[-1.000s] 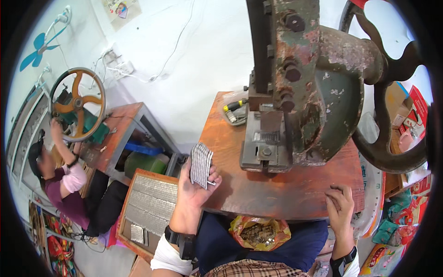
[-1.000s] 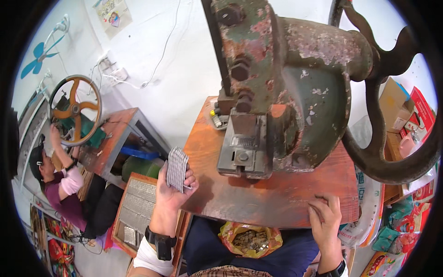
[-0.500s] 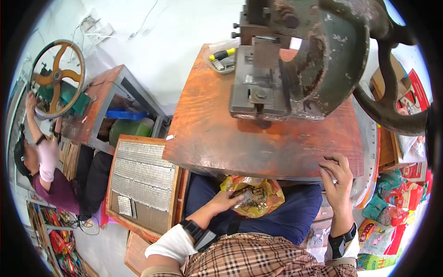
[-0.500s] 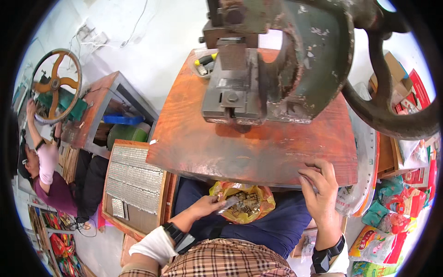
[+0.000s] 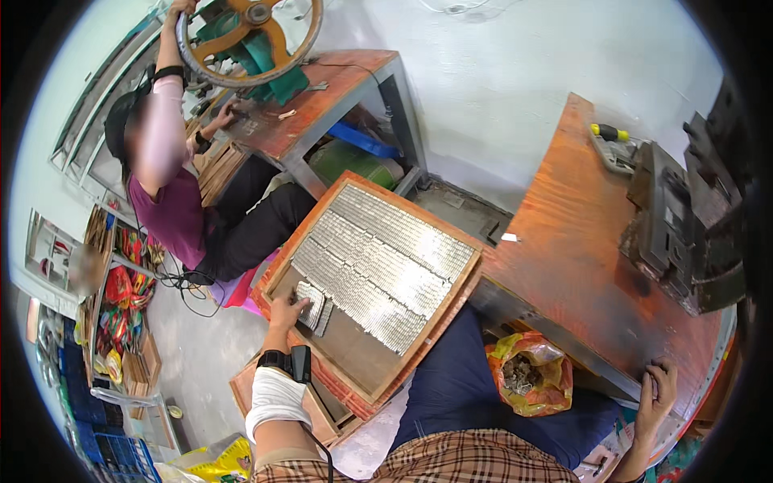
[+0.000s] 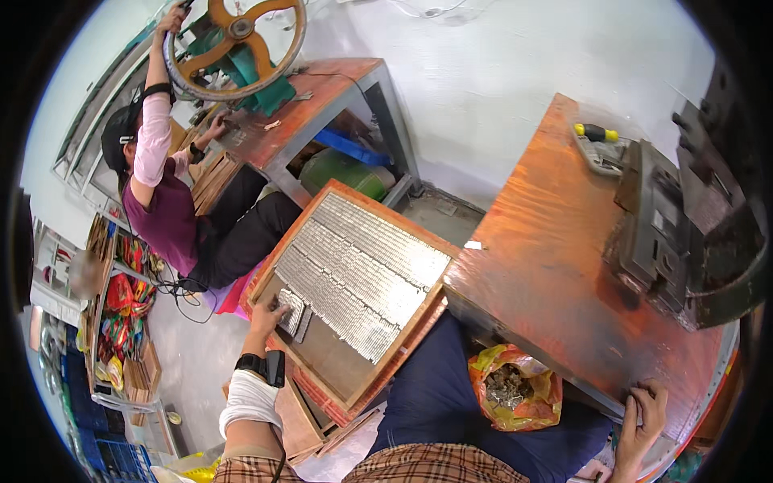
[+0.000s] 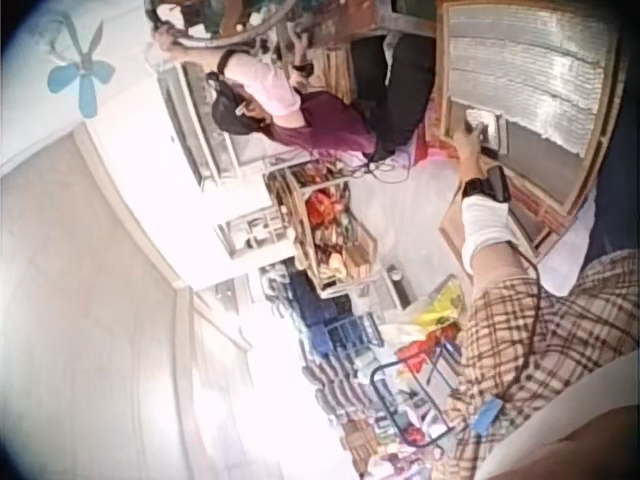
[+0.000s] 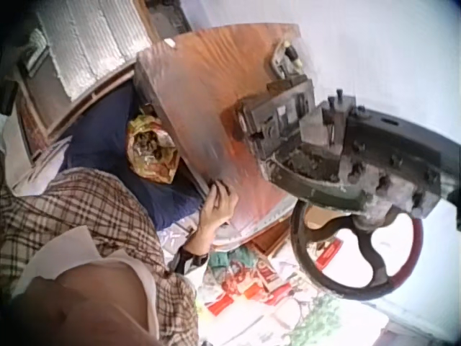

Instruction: Operating a manual hand press to process small metal components from strips.

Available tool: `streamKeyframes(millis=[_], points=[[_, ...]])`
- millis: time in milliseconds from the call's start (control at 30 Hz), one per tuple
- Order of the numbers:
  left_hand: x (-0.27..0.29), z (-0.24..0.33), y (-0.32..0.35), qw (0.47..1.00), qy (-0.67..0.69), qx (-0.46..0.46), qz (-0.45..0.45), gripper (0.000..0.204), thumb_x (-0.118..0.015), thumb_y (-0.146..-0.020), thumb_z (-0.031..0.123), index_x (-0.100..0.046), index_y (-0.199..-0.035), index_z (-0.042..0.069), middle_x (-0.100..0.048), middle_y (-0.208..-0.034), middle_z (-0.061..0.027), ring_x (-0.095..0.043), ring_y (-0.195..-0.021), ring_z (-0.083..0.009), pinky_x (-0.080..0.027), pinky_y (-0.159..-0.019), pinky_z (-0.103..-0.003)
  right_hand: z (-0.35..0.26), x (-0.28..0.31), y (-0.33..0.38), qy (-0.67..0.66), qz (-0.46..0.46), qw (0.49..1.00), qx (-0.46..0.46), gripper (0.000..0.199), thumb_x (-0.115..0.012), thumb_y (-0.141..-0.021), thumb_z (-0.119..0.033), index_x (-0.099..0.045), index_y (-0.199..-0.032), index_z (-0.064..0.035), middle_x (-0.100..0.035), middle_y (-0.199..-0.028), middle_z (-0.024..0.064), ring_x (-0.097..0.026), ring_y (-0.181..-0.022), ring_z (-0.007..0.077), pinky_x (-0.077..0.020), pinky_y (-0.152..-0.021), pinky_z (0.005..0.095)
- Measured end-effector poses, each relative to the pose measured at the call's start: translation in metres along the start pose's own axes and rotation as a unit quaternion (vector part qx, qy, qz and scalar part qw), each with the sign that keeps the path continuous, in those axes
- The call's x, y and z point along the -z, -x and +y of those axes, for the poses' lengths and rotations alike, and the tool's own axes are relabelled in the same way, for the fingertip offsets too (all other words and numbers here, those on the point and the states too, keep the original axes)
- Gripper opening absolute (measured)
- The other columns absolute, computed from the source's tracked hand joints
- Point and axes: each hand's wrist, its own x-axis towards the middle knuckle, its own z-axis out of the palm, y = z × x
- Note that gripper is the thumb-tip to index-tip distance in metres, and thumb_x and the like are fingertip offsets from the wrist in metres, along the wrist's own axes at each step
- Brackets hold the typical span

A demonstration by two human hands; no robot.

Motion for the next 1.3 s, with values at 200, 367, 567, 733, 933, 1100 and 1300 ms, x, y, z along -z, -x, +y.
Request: streamKeyframes(millis=[200, 367, 567, 733, 933, 1100, 1300], points=[[-0.004, -0.053, -0.031, 0.994, 0.11, -0.026, -0.012, 0.056, -0.081, -0.066, 0.015, -0.06, -0.115, 0.0, -0.068, -0.096, -0.0166, -0.065, -0.084, -0.0215, -0.05, -0.077, -0.031, -0.002, -0.014, -0.007, 0.018, -0.009, 1.0, -0.012, 0.009, -0.055, -0.08, 0.002, -0.058, -0.088, 0.0026, -0.053, -0.099, 0.0145, -0.053, -0.095, 0.026, -0.0406, -0.084, 0.032], [0.005, -0.021, -0.029, 0.998, 0.01, -0.055, -0.03, 0.053, -0.078, -0.065, 0.015, -0.061, -0.113, -0.001, -0.067, -0.091, -0.0182, -0.065, -0.081, -0.0266, -0.051, -0.075, -0.033, -0.011, -0.023, -0.01, 0.049, -0.023, 0.999, 0.007, 0.009, -0.055, -0.081, 0.003, -0.058, -0.089, 0.0026, -0.053, -0.099, 0.0142, -0.053, -0.094, 0.0261, -0.0412, -0.083, 0.0314], [-0.002, -0.035, -0.03, 0.984, -0.108, -0.13, 0.064, 0.057, -0.072, -0.062, 0.016, -0.058, -0.114, 0.001, -0.064, -0.089, -0.021, -0.061, -0.084, -0.0376, -0.049, -0.079, -0.04, -0.007, -0.028, -0.008, 0.055, -0.03, 0.998, 0.008, 0.01, -0.054, -0.081, 0.005, -0.058, -0.09, 0.0022, -0.053, -0.101, 0.0137, -0.053, -0.094, 0.0248, -0.0421, -0.082, 0.03], [-0.009, -0.027, -0.014, 0.98, -0.084, -0.144, 0.111, 0.059, -0.072, -0.06, 0.02, -0.058, -0.114, 0.0, -0.063, -0.092, -0.0228, -0.061, -0.087, -0.0376, -0.049, -0.08, -0.041, -0.007, -0.031, -0.004, 0.057, -0.018, 0.998, 0.006, 0.01, -0.054, -0.081, 0.005, -0.058, -0.09, 0.0018, -0.052, -0.102, 0.0138, -0.053, -0.094, 0.0242, -0.0425, -0.081, 0.0298], [-0.004, -0.029, -0.042, 0.991, 0.006, -0.06, 0.123, 0.044, -0.072, -0.06, 0.023, -0.067, -0.096, -0.001, -0.067, -0.083, -0.0212, -0.066, -0.082, -0.0317, -0.051, -0.075, -0.038, -0.011, -0.024, -0.003, 0.072, 0.023, 0.997, 0.022, 0.012, -0.057, -0.076, 0.006, -0.059, -0.087, 0.0018, -0.054, -0.098, 0.0153, -0.053, -0.094, 0.0292, -0.0426, -0.083, 0.0346], [0.046, 0.121, 0.004, 0.971, 0.222, -0.091, 0.001, 0.038, -0.067, -0.067, -0.003, -0.061, -0.102, -0.014, -0.066, -0.089, -0.0148, -0.063, -0.077, -0.018, -0.051, -0.069, -0.03, -0.015, -0.028, -0.012, 0.027, 0.051, 0.997, 0.041, 0.015, -0.066, -0.069, 0.003, -0.064, -0.083, -0.0019, -0.058, -0.093, 0.0149, -0.055, -0.088, 0.0329, -0.0455, -0.077, 0.0391], [0.014, 0.391, 0.099, 0.886, 0.22, -0.365, -0.181, 0.042, -0.069, -0.065, 0.002, -0.06, -0.104, -0.012, -0.065, -0.093, -0.0115, -0.06, -0.083, -0.0144, -0.049, -0.073, -0.028, -0.006, -0.01, -0.008, -0.009, 0.09, 0.994, 0.063, 0.017, -0.068, -0.067, 0.002, -0.065, -0.084, -0.0024, -0.059, -0.093, 0.0144, -0.056, -0.088, 0.032, -0.0471, -0.075, 0.0389]])
